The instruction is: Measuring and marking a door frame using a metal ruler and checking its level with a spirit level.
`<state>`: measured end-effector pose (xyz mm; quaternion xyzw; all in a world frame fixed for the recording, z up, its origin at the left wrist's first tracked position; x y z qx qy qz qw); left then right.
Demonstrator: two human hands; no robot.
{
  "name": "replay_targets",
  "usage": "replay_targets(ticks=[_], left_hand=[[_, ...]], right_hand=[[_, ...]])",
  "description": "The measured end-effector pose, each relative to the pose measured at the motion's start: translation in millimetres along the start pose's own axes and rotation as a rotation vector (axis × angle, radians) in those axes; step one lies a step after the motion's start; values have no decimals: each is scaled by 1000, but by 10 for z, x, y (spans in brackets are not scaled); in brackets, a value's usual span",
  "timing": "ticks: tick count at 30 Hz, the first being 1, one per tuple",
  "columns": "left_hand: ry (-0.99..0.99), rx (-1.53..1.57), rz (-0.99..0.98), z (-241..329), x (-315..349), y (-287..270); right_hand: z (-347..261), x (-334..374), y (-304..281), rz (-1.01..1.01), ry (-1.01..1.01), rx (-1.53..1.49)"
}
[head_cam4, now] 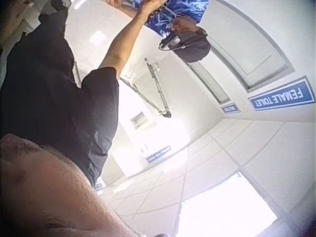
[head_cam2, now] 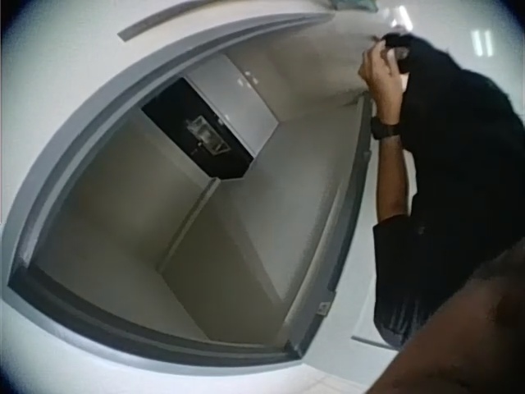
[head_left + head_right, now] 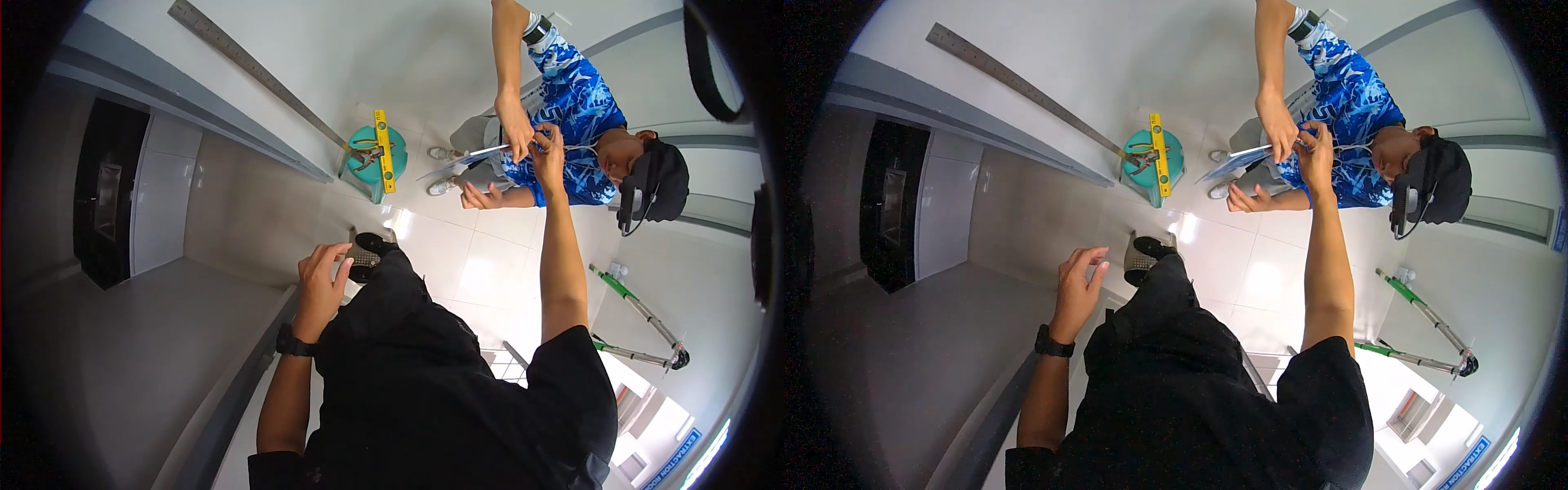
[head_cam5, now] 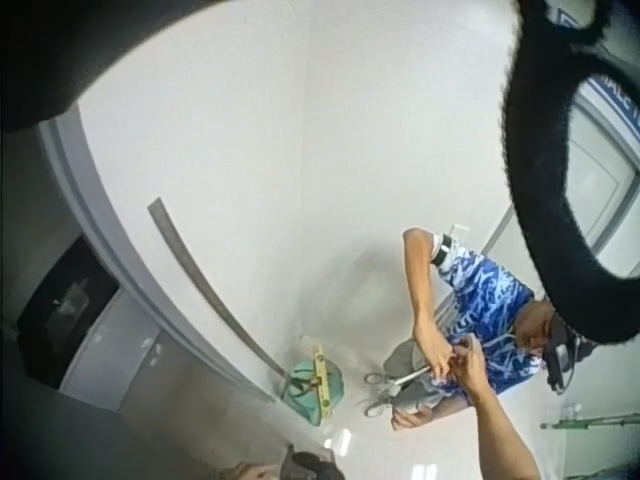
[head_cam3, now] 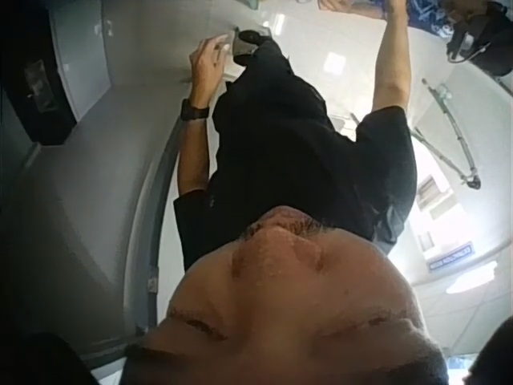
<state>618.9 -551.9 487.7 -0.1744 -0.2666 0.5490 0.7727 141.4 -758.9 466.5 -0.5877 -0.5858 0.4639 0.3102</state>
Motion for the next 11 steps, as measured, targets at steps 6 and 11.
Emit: replay_targets(ticks=[6, 11], left_hand=[[66, -28, 8, 163, -64, -65], [238, -205, 100, 804, -266, -256]], right_hand=[[-752, 15, -356, -21, -175, 5], [-1560, 123, -725, -67, -267, 65]])
Point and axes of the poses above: each hand's wrist, its own x-axis away from the middle knuckle, its own y-axis out of the palm, z = x × y, the point moved 7 cm from there along -x, towards the middle knuckle, and after that the axes turned 11 degrees about -z, right-handed, at the moved point
